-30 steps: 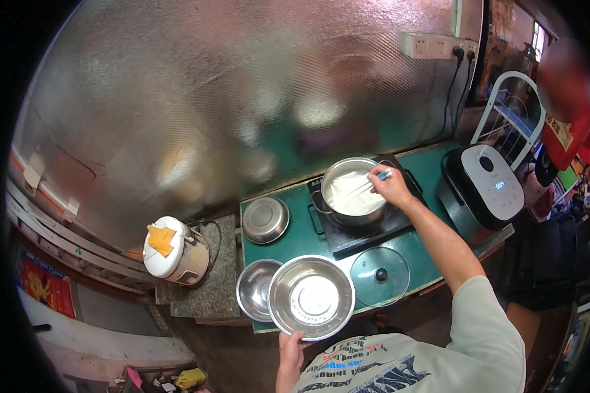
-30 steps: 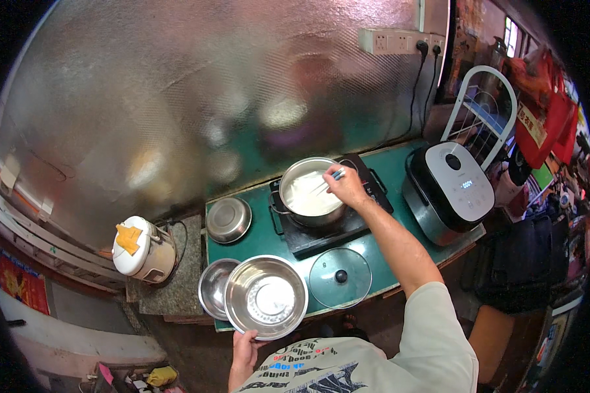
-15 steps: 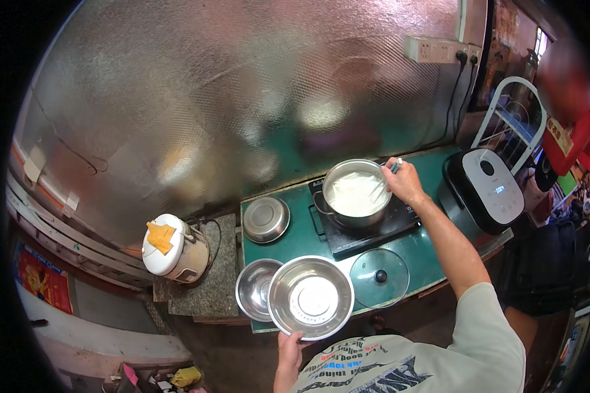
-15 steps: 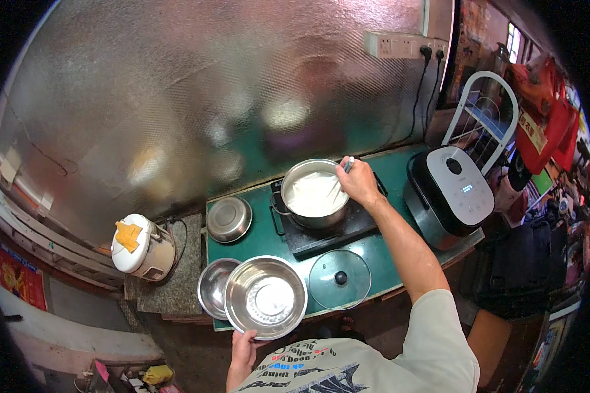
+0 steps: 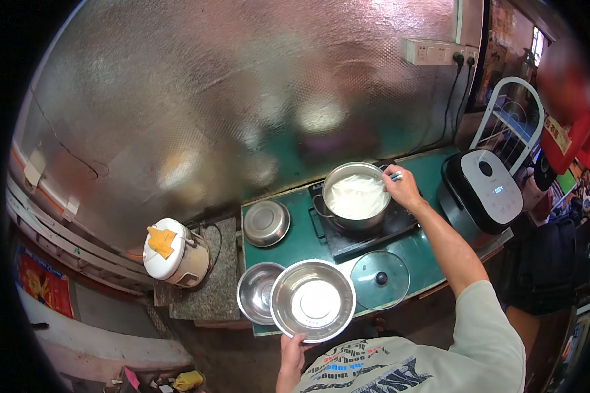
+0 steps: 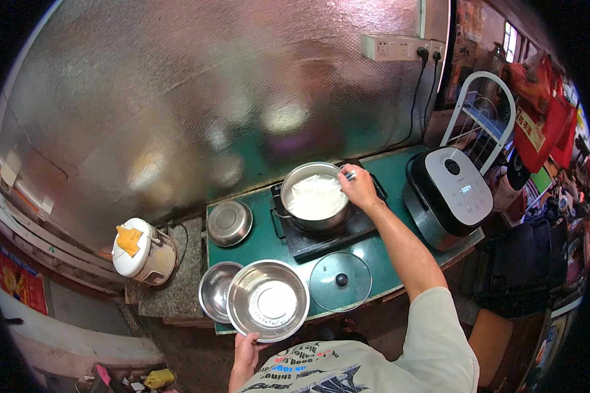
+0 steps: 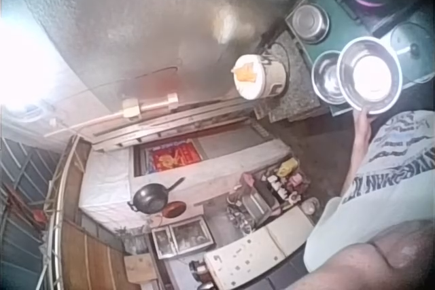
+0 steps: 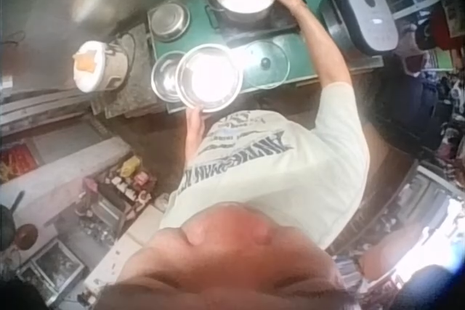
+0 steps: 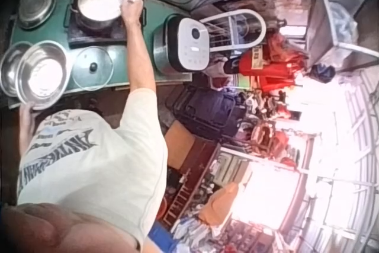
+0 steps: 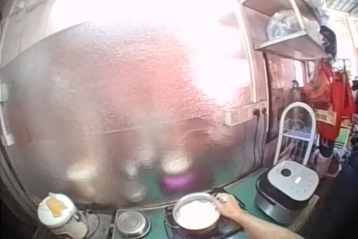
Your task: The recorder prepares noodles by boiling them in a pot on an induction stove, then rinses and stores the equipment.
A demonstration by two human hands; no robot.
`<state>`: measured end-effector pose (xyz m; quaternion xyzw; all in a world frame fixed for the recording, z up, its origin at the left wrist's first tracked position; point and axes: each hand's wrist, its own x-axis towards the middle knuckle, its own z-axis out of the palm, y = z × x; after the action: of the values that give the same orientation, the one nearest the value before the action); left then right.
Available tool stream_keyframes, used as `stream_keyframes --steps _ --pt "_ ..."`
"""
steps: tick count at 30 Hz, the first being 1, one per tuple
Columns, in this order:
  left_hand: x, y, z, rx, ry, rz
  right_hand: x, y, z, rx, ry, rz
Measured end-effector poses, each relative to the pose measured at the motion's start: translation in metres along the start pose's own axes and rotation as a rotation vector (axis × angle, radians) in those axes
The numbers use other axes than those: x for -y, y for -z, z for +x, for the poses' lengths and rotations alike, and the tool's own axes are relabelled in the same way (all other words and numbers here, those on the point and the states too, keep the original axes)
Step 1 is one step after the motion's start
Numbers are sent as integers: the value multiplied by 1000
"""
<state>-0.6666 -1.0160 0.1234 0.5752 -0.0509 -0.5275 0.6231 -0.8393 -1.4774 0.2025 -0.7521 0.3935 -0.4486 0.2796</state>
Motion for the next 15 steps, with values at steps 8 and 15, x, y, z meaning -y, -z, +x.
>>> stream_keyframes --steps 8,15 --pt "-1 -5 1 6 -17 -25 -7 -16 2 141 -163 43" --pt "0 -6 -2 -4 -18 6 3 -21 0 11 -5 -37"
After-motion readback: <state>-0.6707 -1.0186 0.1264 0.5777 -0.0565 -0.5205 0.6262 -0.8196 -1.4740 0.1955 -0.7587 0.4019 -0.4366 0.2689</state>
